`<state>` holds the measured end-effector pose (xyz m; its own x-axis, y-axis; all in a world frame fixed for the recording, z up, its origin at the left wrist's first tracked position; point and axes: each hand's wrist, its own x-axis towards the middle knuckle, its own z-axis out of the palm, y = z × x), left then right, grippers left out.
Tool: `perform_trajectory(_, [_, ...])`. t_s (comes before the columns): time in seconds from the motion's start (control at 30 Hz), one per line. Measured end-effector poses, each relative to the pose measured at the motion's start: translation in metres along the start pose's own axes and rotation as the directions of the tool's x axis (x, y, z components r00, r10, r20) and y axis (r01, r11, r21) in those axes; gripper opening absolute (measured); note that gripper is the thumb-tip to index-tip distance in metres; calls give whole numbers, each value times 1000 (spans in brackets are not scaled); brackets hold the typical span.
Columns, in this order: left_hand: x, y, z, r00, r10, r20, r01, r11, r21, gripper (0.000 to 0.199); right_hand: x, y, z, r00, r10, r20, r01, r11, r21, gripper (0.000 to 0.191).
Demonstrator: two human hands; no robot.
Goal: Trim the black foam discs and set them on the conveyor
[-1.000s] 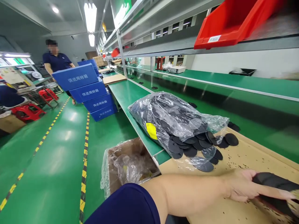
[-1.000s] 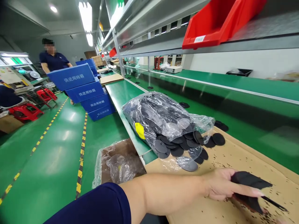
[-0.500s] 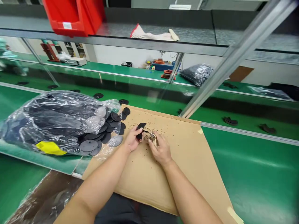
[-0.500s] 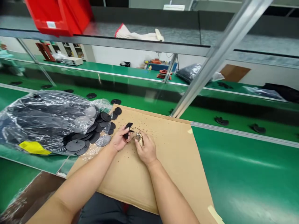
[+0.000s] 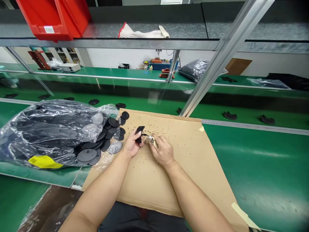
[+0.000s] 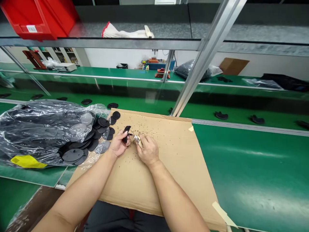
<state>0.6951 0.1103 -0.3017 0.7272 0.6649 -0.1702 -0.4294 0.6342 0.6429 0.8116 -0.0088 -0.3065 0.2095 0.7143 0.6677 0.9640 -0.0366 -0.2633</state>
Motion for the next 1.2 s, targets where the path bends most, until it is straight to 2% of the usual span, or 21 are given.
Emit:
perform_trajectory(0.13, [0,-1,-1,1000,20,3,-21,1000,12,44,1,0,-3,999,-5,36,8,996,-85,30])
perform_trajectory(0.27, [1,-3,-3,999,45,-3,-45,999,26,45,1,-1,-7,996,41,76,-25,977,-210,32])
perform_trajectory(0.37, [2,-4,-4,997,68,-28,-67,997,36,48,0,0,-6,993,76,90,-53,971,-235,33])
perform_trajectory(0.57, [1,-6,-2,993,106,-44,-100,988,119,50,-2,-1,0,971,220,91,-217,975,-46,34])
perform_trajectory(0.67, [3,-4,-3,992,117,-51,-113,991,68,47,-1,-1,-1,957,277,82,-281,959,34,32])
perform_trajectory(0.8, [7,0,-5,991,100,-88,-101,995,-7,35,-2,-1,0,959,266,97,-274,958,88,33])
perform_trajectory(1.0, [7,4,-2,984,10,-179,-17,999,-35,14,-4,-3,0,963,232,138,-246,965,92,34])
perform_trajectory(1.2, [6,5,-3,991,-37,-127,31,998,-52,16,-5,-2,2,966,210,149,-224,971,82,35])
